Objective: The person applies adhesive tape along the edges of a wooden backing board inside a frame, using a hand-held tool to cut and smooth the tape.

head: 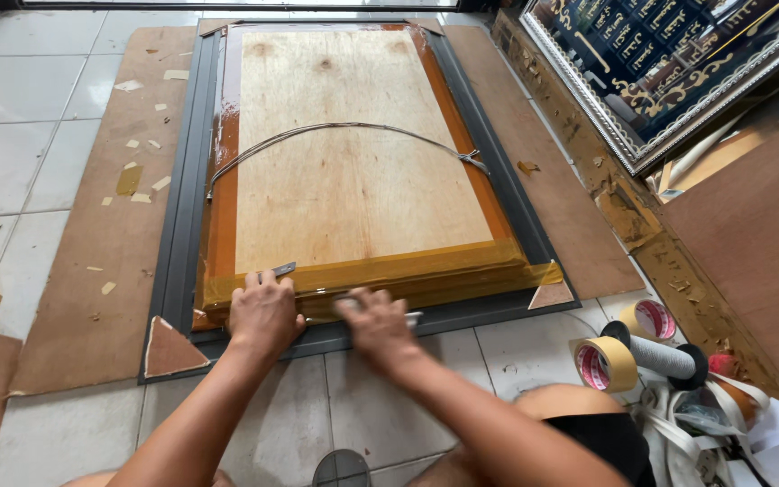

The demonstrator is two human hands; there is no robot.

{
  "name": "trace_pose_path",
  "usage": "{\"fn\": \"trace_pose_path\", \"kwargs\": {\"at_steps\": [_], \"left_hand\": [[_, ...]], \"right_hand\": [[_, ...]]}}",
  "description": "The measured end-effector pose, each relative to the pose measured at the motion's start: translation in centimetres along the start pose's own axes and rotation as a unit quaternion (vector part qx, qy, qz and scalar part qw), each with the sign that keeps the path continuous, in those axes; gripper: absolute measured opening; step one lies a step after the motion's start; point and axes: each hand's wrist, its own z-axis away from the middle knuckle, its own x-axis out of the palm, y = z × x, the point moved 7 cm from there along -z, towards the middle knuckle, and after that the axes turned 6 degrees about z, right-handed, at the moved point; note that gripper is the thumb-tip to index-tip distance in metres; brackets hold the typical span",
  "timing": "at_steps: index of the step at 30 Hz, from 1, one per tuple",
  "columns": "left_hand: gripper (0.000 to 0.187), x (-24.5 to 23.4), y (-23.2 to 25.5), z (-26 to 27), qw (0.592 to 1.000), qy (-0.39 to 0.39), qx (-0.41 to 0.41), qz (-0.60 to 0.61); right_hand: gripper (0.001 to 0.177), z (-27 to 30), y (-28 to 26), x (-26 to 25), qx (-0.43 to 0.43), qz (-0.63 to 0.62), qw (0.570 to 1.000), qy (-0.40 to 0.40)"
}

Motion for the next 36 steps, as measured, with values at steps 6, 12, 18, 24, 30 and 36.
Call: {"fn": "trace_pose_path", "kwargs": {"at_steps": [6,12,18,24,30,36], "left_hand": [[0.057,-0.7,-0.2,1.0,0.999,0.04,0.015,-0.023],[0.056,-2.7,1.2,2.4,0.992,0.084,0.053,-0.076],[0.061,-5.0,6.7,4.8,0.957,0.179,0.211,-0.088],[0.088,4.7,9.2,7.1,0.936,0.057,0.341,0.062],[0.085,6.9,7.6,6.5,0.932,0.069,0.354,-0.01],[0.09,7.6,7.7,6.7,0.944,0.02,0.33,-0.003]], "right_hand": [[0.03,-0.9,-0.4,-1.3,-0.05,0.075,0.996,0.023],[0.032,6.5,20.5,-5.1,0.119,0.23,0.961,-0.098],[0.028,7.9,30.8,2.9,0.226,0.297,0.912,-0.17],[0.034,5.2,16.3,5.8,0.158,0.228,0.958,-0.076],[0.054,10.5,30.4,1.7,0.365,0.178,0.863,-0.301],[0.072,13.0,28.0,-2.3,0.401,0.044,0.875,-0.267]]}}
